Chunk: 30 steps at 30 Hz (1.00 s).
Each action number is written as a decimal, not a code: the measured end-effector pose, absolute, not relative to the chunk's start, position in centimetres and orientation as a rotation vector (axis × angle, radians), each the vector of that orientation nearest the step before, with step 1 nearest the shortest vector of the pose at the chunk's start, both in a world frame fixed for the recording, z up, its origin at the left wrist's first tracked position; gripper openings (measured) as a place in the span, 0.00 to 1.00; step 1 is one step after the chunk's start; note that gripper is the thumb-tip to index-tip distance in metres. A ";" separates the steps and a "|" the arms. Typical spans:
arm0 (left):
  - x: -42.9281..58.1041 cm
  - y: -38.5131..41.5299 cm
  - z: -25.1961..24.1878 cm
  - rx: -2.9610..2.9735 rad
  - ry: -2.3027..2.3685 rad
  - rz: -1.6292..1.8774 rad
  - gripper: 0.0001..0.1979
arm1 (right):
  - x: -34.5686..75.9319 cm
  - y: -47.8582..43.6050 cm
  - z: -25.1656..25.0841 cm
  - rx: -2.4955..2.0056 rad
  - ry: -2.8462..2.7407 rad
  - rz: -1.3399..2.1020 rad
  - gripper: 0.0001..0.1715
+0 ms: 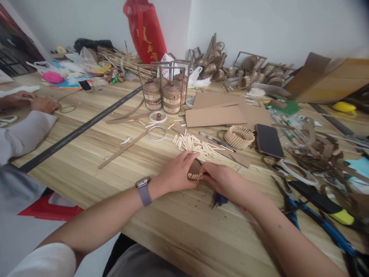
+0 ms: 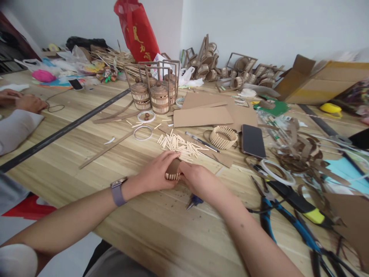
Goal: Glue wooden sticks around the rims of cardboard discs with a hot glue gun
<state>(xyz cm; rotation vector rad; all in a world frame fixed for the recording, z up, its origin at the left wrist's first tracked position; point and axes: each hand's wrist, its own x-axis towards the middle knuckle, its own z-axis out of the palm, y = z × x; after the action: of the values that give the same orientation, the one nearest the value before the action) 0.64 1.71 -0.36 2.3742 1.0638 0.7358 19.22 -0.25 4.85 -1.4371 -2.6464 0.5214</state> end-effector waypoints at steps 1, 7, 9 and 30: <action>0.6 1.7 -0.3 2.369 1.054 0.732 0.41 | 19.2 -0.2 4.9 -1.433 -2.643 0.526 0.06; 0.0 1.9 0.4 2.364 0.969 0.675 0.40 | 19.5 -0.5 6.1 -1.323 -2.634 0.555 0.04; -0.4 2.1 0.6 2.356 0.921 0.655 0.40 | 19.9 -0.6 6.6 -1.266 -2.616 0.523 0.08; -0.7 1.8 0.7 2.394 0.993 0.717 0.50 | 29.9 -4.2 4.9 -1.762 -2.404 0.757 0.12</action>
<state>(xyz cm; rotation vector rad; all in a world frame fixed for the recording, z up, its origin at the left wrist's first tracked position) -0.70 1.76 0.73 2.3941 0.9928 0.7174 29.91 -4.21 4.93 -1.7616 -2.4037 0.7569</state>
